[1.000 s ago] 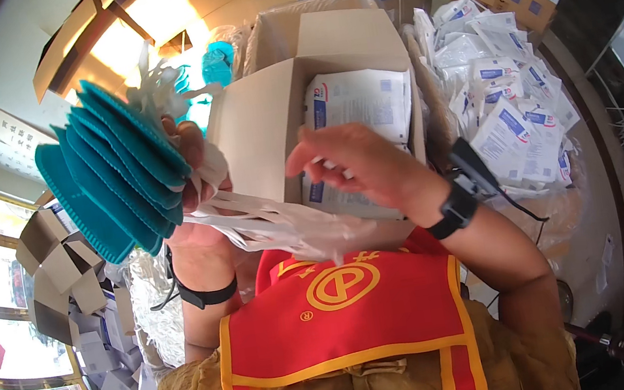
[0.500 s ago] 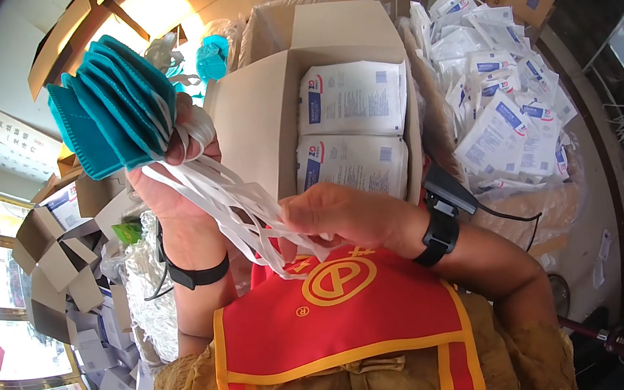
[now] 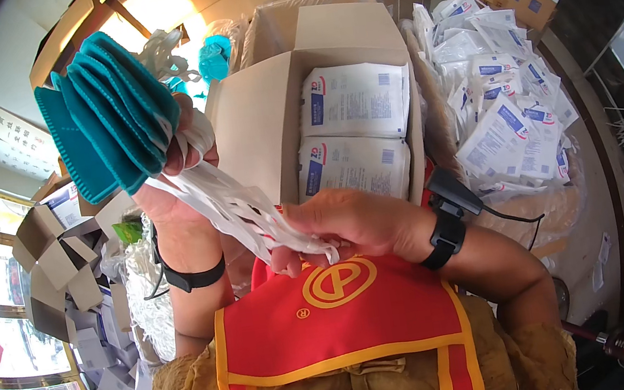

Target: Sorting and packing green surgical masks and small white medical packets into cardboard boxes.

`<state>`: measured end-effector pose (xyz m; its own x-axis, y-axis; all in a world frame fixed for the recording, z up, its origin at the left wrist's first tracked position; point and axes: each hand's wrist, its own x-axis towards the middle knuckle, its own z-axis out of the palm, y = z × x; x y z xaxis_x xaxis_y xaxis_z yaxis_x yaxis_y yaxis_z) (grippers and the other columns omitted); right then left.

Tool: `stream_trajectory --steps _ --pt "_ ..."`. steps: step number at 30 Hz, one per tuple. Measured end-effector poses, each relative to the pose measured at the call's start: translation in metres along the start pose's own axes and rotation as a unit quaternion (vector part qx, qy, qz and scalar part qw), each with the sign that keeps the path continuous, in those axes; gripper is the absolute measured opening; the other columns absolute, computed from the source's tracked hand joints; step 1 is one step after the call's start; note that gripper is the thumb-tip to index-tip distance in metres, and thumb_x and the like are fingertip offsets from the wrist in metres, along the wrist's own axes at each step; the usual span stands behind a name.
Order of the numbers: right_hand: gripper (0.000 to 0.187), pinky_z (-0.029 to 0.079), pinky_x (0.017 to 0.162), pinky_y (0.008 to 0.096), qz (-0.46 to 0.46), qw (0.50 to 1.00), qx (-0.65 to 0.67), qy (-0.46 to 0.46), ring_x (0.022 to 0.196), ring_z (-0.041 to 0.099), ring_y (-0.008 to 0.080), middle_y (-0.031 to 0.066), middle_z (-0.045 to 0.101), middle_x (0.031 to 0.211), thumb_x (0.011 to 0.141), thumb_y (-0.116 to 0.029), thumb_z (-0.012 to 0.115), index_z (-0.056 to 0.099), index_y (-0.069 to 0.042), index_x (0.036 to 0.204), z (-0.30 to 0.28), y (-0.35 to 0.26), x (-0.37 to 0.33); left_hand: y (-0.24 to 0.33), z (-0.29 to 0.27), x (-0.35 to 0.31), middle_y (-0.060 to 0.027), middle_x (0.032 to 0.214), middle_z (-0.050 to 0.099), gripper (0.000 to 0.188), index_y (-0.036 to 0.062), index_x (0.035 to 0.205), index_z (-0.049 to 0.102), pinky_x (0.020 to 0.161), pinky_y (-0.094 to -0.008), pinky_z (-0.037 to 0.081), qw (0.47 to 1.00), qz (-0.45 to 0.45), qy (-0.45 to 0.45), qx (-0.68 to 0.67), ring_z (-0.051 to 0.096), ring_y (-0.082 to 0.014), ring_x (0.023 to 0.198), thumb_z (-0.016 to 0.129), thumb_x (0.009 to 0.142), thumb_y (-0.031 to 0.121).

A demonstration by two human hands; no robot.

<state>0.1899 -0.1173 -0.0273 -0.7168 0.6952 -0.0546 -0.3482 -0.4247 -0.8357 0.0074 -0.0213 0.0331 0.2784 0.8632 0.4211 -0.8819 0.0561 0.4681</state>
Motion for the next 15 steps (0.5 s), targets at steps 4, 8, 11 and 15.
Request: stream_trajectory --steps 4,8,11,15 --pt "0.052 0.037 0.052 0.0160 0.004 1.000 -0.015 -0.019 0.064 0.052 0.0035 0.0057 0.067 0.086 0.097 -0.047 0.051 0.067 0.001 0.108 -0.004 0.009 -0.003 -0.001 -0.004 0.001 -0.0063 0.073 0.052 0.030 0.0031 0.096 0.057 0.047 -0.0226 0.045 1.000 -0.003 -0.006 0.013 0.050 -0.0086 0.045 0.055 0.092 0.033" --pt "0.048 0.036 0.051 0.0161 -0.015 0.998 0.008 -0.058 0.063 0.050 0.0029 0.0058 0.067 0.087 0.097 -0.045 0.053 0.067 0.000 0.107 -0.012 0.008 -0.004 -0.004 -0.007 0.005 -0.0057 0.073 0.052 0.030 0.0037 0.097 0.057 0.046 -0.0217 0.043 1.000 -0.012 -0.013 0.024 0.051 -0.0078 0.047 0.057 0.092 0.033" --pt "0.044 0.037 0.052 0.0156 0.043 0.998 -0.020 -0.035 0.063 0.050 0.0029 0.0058 0.067 0.088 0.097 -0.041 0.055 0.067 0.000 0.108 -0.009 0.004 -0.006 0.000 -0.007 0.005 -0.0053 0.074 0.053 0.030 0.0042 0.097 0.057 0.046 -0.0211 0.042 0.999 -0.010 -0.018 0.036 0.052 -0.0072 0.049 0.058 0.091 0.034" --pt "0.036 0.036 0.053 0.0155 0.024 0.997 -0.060 -0.035 0.064 0.049 0.0030 0.0057 0.067 0.089 0.097 -0.034 0.058 0.067 -0.001 0.109 -0.009 0.000 -0.008 0.008 -0.010 0.008 -0.0049 0.074 0.053 0.030 0.0046 0.098 0.057 0.046 -0.0205 0.041 0.999 -0.011 -0.023 0.046 0.053 -0.0066 0.051 0.059 0.091 0.034"
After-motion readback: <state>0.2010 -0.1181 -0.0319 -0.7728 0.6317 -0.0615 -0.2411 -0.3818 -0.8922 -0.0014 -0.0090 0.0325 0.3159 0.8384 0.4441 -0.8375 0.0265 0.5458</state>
